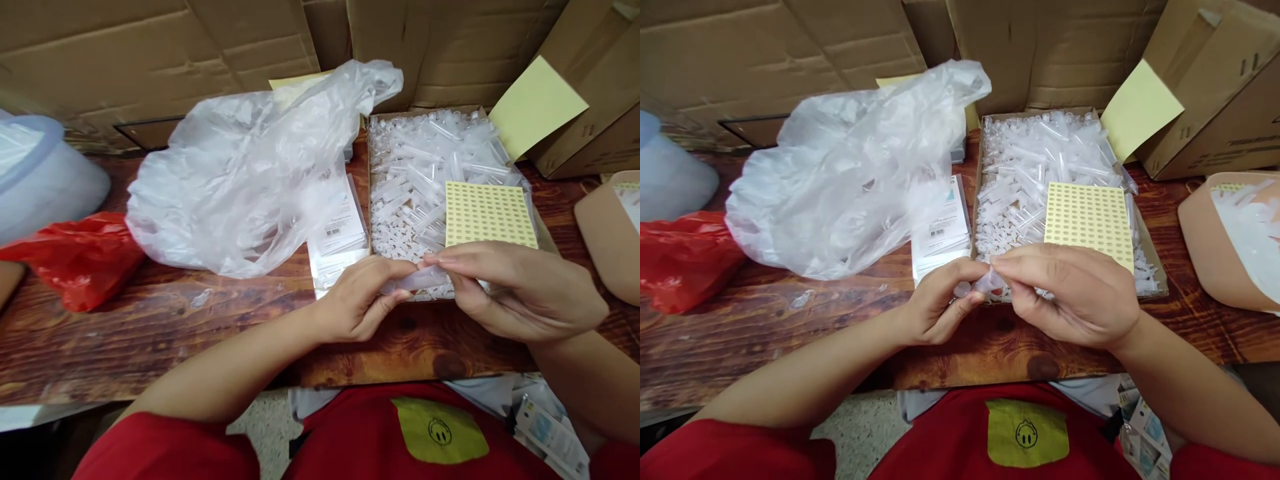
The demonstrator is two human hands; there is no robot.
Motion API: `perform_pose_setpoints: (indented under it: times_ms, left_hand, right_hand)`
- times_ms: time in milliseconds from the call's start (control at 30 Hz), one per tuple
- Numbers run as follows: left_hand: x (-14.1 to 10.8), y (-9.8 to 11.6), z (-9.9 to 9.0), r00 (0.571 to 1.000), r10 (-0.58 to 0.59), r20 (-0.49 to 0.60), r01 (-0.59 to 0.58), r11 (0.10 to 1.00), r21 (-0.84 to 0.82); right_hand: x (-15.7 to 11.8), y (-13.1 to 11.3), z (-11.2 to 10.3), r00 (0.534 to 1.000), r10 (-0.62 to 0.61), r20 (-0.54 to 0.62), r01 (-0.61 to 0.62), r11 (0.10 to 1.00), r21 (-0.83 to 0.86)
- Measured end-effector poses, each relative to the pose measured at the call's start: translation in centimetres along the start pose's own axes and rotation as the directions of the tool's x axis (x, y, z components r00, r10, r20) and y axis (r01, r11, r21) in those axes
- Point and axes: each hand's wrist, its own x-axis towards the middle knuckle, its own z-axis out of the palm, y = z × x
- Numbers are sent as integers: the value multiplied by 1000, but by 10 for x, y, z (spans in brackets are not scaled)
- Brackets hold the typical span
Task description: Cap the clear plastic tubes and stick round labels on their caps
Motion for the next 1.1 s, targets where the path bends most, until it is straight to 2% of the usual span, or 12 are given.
perform_pose_setpoints:
  times_ms: [100, 433, 567, 767, 967, 1100]
  left_hand:
    - [-1, -1, -1, 1000, -7, -2, 7, 1000, -14]
    - [-3, -2, -1, 999, -35, 15, 36, 998, -48]
    - [-5, -3, -1, 999, -40, 8, 41, 999, -32]
    - [-6, -5, 0, 999, -50, 0, 50, 999, 1]
    - [-5, -6, 3, 1000, 3, -10, -3, 999, 48]
    - [-6, -11, 3, 998, 61, -27, -61, 998, 20]
  right_hand:
    - [-1, 3, -1, 998, -22, 64, 23, 1000, -8]
    - [-2, 3, -1, 996, -76, 47, 78, 996, -49]
    - [0, 0, -1, 994, -112, -8, 111, 991, -77]
    - [7, -5, -3, 991, -126, 51, 132, 982, -137]
    - [4, 1, 9, 971, -238, 18, 238, 961, -143]
    - [0, -5, 5, 967, -254, 28, 256, 964, -74]
